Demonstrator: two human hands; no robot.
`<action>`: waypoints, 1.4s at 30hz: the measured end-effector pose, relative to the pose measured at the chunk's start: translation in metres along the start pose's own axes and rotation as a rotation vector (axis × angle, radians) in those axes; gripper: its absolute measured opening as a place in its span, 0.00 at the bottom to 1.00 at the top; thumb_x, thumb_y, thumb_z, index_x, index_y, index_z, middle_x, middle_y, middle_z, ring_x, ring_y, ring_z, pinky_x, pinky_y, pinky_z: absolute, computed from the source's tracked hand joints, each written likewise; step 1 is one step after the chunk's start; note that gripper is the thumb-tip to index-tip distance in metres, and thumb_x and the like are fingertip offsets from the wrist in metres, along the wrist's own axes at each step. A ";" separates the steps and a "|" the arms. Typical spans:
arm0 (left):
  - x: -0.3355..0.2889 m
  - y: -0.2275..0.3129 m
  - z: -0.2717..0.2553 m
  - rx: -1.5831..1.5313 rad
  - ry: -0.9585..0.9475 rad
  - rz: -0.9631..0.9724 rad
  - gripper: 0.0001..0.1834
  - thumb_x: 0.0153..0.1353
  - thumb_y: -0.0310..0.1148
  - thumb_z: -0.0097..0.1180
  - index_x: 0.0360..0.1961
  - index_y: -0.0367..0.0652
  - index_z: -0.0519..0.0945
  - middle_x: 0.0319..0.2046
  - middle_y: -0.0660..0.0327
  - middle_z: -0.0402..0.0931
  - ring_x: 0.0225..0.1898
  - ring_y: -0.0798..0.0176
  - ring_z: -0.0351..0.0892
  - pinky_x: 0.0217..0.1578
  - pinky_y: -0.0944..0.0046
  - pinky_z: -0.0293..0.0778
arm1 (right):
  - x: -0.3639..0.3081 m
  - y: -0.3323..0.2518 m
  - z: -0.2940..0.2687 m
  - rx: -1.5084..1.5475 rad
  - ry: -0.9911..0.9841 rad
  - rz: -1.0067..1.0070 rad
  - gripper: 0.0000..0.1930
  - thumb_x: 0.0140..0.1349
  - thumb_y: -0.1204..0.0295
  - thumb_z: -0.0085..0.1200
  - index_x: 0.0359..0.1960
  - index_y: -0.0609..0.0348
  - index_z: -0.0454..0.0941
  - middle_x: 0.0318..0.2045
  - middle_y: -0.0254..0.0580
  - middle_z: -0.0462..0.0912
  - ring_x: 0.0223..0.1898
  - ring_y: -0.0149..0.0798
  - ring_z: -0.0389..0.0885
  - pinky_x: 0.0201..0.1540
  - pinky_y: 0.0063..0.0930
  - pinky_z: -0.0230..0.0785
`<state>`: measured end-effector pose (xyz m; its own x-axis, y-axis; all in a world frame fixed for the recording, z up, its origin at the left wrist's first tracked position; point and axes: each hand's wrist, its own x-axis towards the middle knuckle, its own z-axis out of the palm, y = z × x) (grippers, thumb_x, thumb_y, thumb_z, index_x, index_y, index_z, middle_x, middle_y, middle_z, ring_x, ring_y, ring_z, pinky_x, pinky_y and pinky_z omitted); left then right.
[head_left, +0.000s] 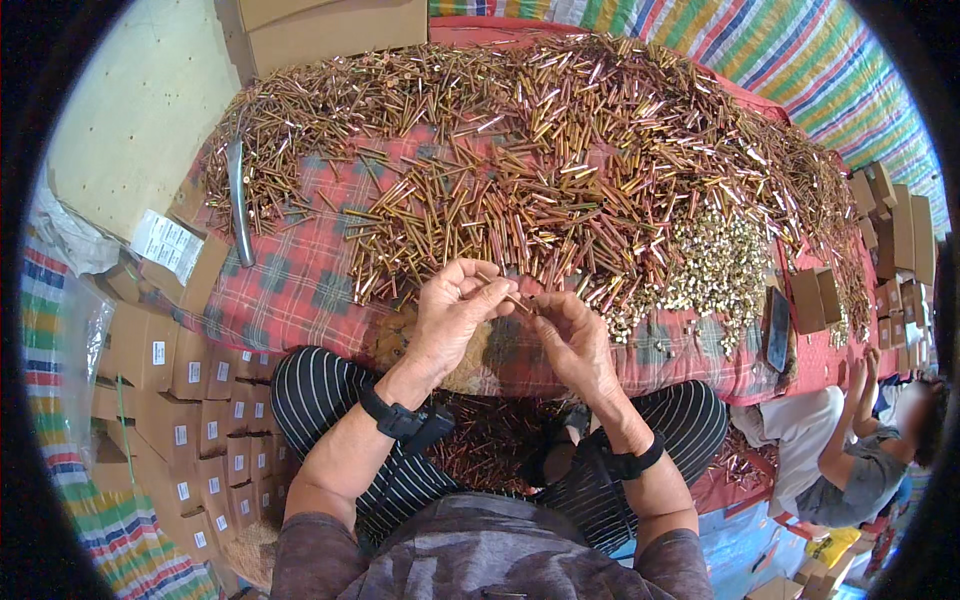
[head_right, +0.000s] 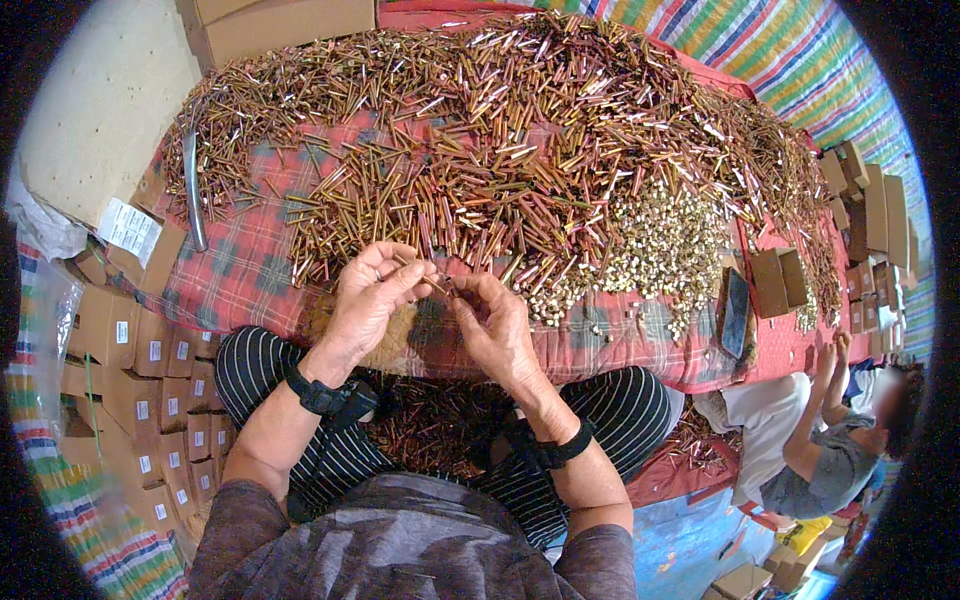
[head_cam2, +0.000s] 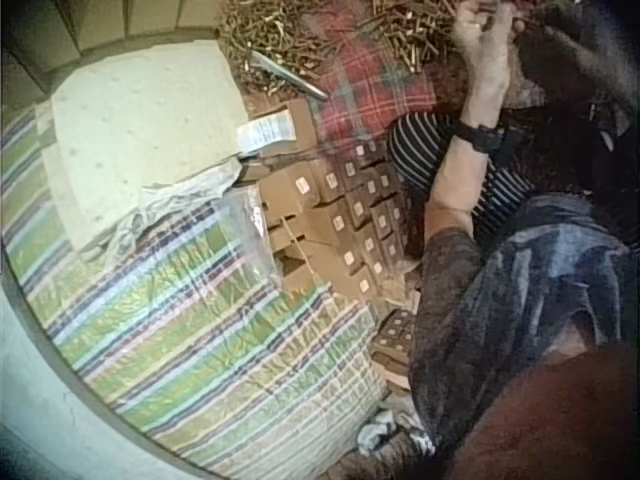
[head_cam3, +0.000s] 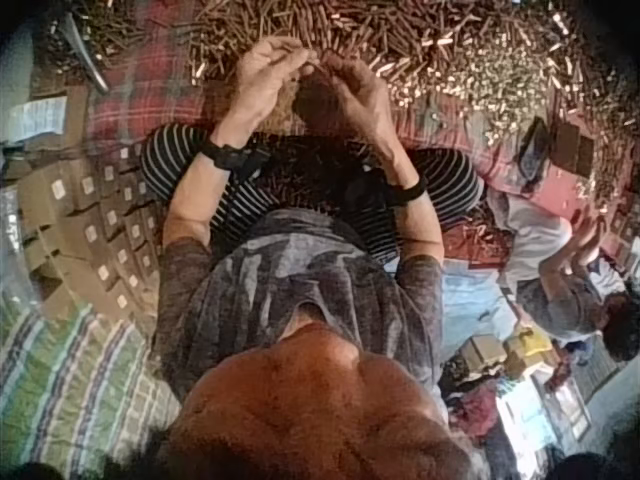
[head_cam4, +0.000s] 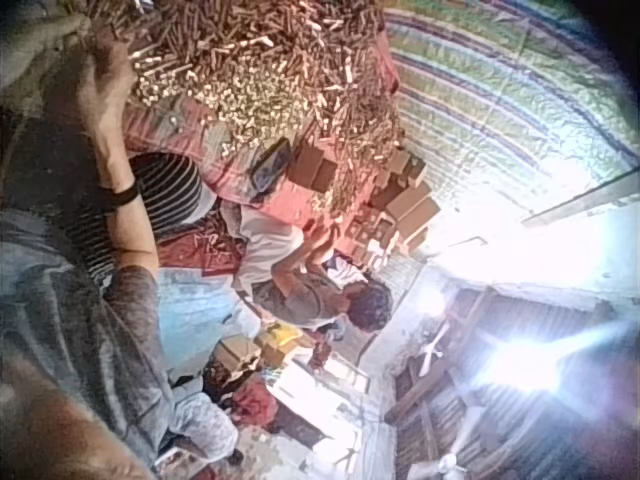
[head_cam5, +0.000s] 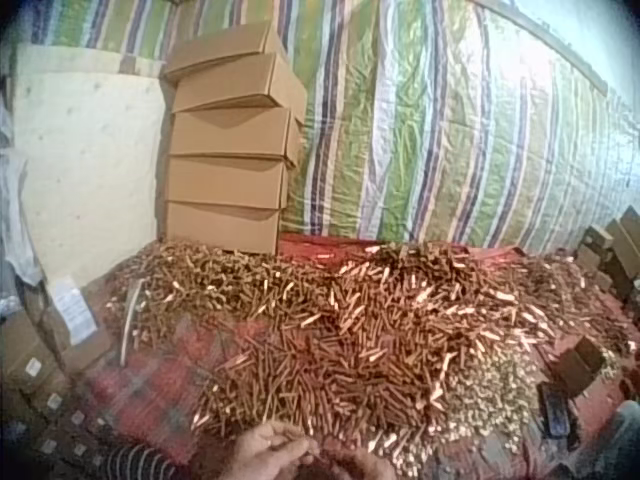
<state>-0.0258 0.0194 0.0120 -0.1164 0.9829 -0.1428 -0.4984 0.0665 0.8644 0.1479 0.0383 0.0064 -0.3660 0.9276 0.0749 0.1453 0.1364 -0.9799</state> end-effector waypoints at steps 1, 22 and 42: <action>-0.001 -0.003 0.000 0.010 -0.025 -0.008 0.10 0.58 0.26 0.57 0.41 0.38 0.72 0.35 0.56 0.79 0.34 0.67 0.79 0.36 0.71 0.76 | 0.000 0.000 0.000 0.000 -0.004 -0.005 0.08 0.59 0.80 0.51 0.40 0.66 0.74 0.30 0.37 0.79 0.32 0.27 0.76 0.36 0.22 0.69; -0.011 -0.012 0.007 0.293 -0.232 -0.113 0.16 0.62 0.29 0.51 0.50 0.33 0.76 0.27 0.69 0.71 0.24 0.78 0.62 0.25 0.78 0.60 | 0.002 -0.003 -0.001 0.585 0.287 0.053 0.14 0.61 0.82 0.50 0.46 0.61 0.64 0.36 0.36 0.76 0.37 0.27 0.75 0.41 0.21 0.72; -0.010 -0.010 0.013 0.047 -0.107 -0.182 0.09 0.57 0.27 0.55 0.39 0.36 0.78 0.24 0.70 0.70 0.20 0.81 0.59 0.21 0.81 0.56 | 0.001 0.001 0.001 -0.191 0.152 -0.014 0.07 0.61 0.70 0.54 0.34 0.62 0.77 0.23 0.39 0.78 0.23 0.35 0.75 0.26 0.26 0.66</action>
<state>-0.0088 0.0109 0.0111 0.0650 0.9663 -0.2491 -0.4622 0.2503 0.8507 0.1468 0.0389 0.0056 -0.2283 0.9650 0.1290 0.3182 0.1992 -0.9269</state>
